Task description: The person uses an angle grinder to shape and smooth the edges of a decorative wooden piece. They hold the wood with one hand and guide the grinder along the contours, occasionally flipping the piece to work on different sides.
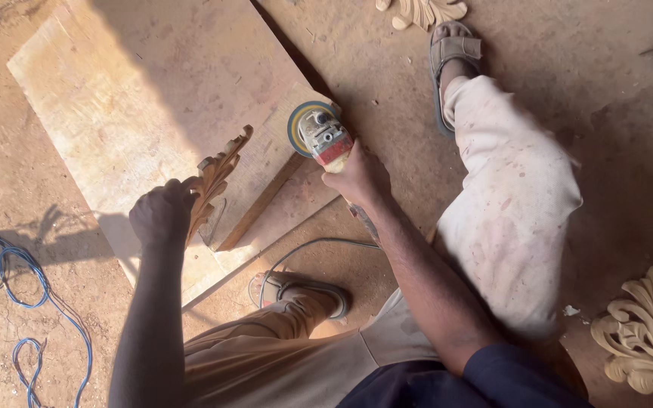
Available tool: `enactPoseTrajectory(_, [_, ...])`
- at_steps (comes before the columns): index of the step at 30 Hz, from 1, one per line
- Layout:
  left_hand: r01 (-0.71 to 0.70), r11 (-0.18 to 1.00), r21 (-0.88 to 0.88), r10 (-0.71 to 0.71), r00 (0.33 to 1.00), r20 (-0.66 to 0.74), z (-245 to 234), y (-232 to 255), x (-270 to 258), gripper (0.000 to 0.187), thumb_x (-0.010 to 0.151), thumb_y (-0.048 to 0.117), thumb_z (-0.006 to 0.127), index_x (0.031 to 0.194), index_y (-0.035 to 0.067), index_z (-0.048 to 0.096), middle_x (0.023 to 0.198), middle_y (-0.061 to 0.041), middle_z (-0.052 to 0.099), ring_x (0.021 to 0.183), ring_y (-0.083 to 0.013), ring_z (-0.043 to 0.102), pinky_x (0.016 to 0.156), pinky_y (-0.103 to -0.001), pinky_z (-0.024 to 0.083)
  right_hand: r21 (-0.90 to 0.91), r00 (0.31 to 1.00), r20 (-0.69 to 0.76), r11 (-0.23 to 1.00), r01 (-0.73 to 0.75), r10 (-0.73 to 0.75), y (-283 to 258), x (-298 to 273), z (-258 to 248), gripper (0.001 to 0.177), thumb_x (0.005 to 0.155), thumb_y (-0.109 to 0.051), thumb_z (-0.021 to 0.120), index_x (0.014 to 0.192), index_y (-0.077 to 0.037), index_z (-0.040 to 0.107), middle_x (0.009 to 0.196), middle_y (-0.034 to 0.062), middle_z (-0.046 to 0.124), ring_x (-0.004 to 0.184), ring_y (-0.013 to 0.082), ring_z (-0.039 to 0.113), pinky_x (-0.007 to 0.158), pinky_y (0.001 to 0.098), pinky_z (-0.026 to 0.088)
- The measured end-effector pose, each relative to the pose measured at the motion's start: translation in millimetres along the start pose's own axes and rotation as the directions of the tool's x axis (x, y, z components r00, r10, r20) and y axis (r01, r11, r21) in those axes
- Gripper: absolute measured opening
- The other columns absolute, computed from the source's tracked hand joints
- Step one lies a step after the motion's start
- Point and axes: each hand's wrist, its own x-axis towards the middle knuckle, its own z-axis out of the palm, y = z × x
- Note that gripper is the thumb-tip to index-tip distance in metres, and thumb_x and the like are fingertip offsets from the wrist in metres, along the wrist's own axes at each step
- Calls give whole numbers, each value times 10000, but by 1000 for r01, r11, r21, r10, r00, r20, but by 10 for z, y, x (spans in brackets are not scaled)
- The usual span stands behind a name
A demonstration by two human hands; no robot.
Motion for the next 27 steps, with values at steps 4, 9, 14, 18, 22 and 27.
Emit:
enactPoseTrajectory(4, [-13,995,-100,-7,980,-197,-380,80,-147,256,887,414,812,889,173,726,774,-48,742,660,-245,717,592,-413,554,-38,999,16,998,-40,41,-280,-170,-305,737,715,-315,831,1312,-48,491,1121,169,731,1035,361,721,887,481,583])
enactPoseTrajectory(9, [-30,998,-63,14,970,-241,-758,403,-255,229,866,380,791,898,166,716,775,-46,730,727,-264,722,610,-434,563,-77,998,-40,996,42,-45,-490,-289,-499,805,706,-326,858,1344,-38,462,1141,170,711,1041,339,719,887,471,581])
enactPoseTrajectory(14, [-29,999,29,34,985,-172,-863,633,-310,237,962,365,729,871,151,686,780,-44,716,756,-256,721,626,-423,572,-106,998,-36,993,51,-55,-446,-312,-403,943,710,-343,872,1441,5,390,1172,183,696,1060,339,709,896,465,582])
enactPoseTrajectory(18, [-65,997,46,73,978,-196,-889,714,-334,260,909,390,742,856,145,673,760,-46,704,733,-239,710,584,-410,560,-120,997,-32,991,59,-64,-445,-289,-361,971,717,-344,875,1461,17,365,1185,191,684,1061,328,709,899,449,585])
enactPoseTrajectory(22, [-99,993,70,115,954,-277,-837,707,-359,262,897,379,753,820,151,650,742,-26,693,703,-210,689,551,-381,539,-118,997,-46,992,48,-54,-456,-286,-385,948,709,-330,878,1445,7,385,1167,188,689,1038,329,715,877,453,588])
enactPoseTrajectory(27, [-79,996,35,86,918,-386,-730,623,-327,312,941,372,757,768,162,605,707,9,675,627,-172,632,507,-346,486,20,997,-69,999,48,-46,-463,-285,-534,715,720,-298,862,1283,-28,513,1119,164,730,1010,318,741,879,446,603])
